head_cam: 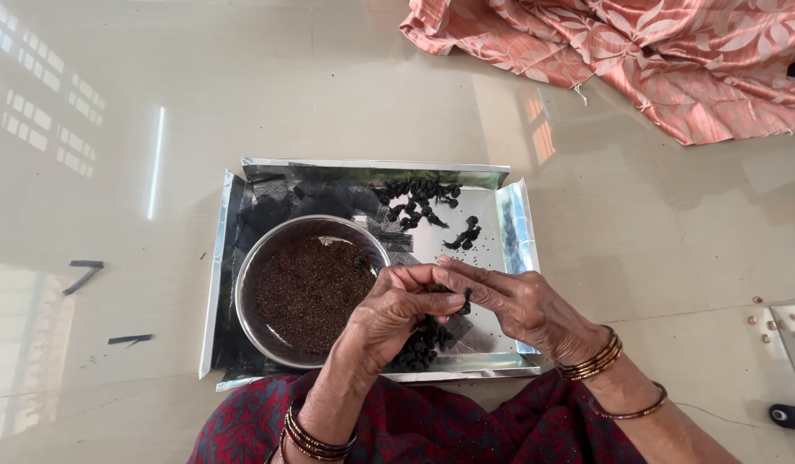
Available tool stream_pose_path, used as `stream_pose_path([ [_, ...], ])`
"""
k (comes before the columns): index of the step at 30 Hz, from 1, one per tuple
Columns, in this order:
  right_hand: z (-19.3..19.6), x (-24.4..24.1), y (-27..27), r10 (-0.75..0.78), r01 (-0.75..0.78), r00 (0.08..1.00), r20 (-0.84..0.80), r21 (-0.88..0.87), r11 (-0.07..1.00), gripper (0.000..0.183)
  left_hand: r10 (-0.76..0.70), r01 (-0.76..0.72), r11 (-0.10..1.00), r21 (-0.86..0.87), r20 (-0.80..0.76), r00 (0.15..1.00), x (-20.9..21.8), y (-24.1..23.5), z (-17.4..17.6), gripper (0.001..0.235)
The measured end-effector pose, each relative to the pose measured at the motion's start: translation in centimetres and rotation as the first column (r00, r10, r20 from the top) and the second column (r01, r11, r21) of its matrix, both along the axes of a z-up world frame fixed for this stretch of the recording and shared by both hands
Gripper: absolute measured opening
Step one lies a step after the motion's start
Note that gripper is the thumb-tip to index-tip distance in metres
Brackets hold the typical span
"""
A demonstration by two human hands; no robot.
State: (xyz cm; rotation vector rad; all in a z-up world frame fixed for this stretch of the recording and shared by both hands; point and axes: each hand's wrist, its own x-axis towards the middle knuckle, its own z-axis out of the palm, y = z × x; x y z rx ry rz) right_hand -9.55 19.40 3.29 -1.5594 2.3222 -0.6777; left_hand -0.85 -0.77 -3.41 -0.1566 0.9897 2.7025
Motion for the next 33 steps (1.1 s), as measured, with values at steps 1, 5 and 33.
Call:
stream_pose_path([
  [1, -0.2, 0.0, 0.1, -0.002, 0.002, 1.000, 0.000, -0.003, 1.000, 0.098, -0.002, 0.002, 1.000, -0.003, 0.000, 1.000, 0.0, 0.1, -0.1, 0.012],
  [5, -0.1, 0.3, 0.2, 0.061, -0.094, 0.988, -0.142, -0.234, 0.968, 0.091, -0.052, 0.053, 0.985, -0.164, 0.012, 0.999, -0.1, 0.7, -1.2, 0.011],
  [33, -5.1, -5.3, 9.3, 0.596, 0.884, 0.140, 0.791, -0.371, 0.285, 0.021, 0.176, -0.181, 0.984, -0.010, -0.179, 0.968, 1.0, 0.9, 2.8, 0.007],
])
